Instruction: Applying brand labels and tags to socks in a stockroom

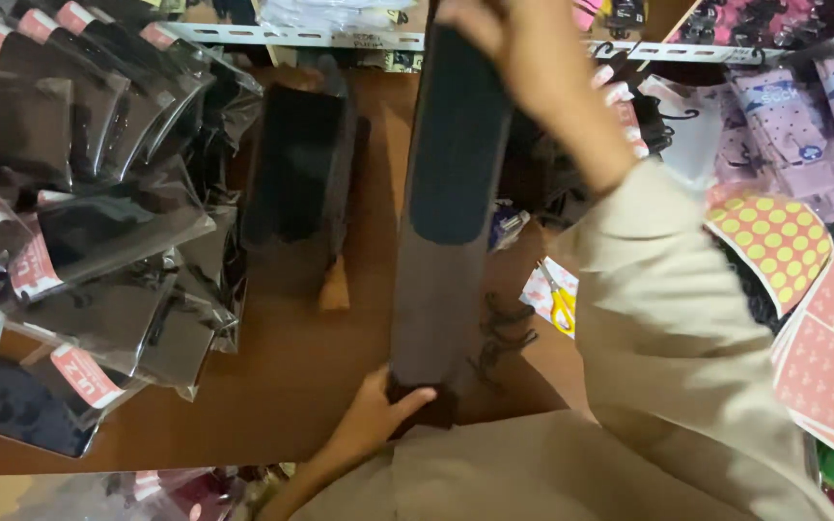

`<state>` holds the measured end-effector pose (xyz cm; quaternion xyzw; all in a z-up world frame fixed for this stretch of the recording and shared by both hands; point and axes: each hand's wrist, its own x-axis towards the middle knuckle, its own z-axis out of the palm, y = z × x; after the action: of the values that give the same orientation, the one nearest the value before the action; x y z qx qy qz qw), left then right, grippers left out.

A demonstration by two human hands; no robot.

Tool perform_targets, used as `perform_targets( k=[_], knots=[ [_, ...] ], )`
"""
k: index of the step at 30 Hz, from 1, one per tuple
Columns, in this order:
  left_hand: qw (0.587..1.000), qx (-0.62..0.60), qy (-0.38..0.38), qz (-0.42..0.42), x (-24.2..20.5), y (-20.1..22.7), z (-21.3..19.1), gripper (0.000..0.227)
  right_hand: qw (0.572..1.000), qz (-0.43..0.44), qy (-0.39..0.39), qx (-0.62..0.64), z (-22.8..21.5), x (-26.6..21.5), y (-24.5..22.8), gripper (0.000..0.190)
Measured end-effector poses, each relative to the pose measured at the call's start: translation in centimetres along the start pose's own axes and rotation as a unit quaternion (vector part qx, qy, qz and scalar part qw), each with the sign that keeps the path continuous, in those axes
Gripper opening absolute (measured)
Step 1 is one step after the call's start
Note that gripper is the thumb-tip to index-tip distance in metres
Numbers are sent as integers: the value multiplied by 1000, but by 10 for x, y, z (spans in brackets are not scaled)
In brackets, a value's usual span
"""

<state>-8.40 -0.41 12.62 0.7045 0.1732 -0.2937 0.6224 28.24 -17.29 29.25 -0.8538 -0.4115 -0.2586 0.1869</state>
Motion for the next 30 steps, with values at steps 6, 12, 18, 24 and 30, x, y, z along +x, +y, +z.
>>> perform_targets(
  k=[6,12,18,24,30],
  knots=[
    [961,62,-162,-214,-3,-52,-27,59,981,86,-168,48,119,-51,-34,42],
    [964,-141,-211,84,90,6,-56,40,980,117,-157,24,127,-70,-45,33],
    [903,-372,-213,30,172,61,-68,121,957,102,-102,250,49,-132,-119,23],
    [952,-297,-52,-53,168,58,-45,116,888,80,-245,381,35,-245,-175,21],
    [980,-195,43,-3,185,23,-38,45,896,299,-296,141,24,-268,-121,22]
  ],
)
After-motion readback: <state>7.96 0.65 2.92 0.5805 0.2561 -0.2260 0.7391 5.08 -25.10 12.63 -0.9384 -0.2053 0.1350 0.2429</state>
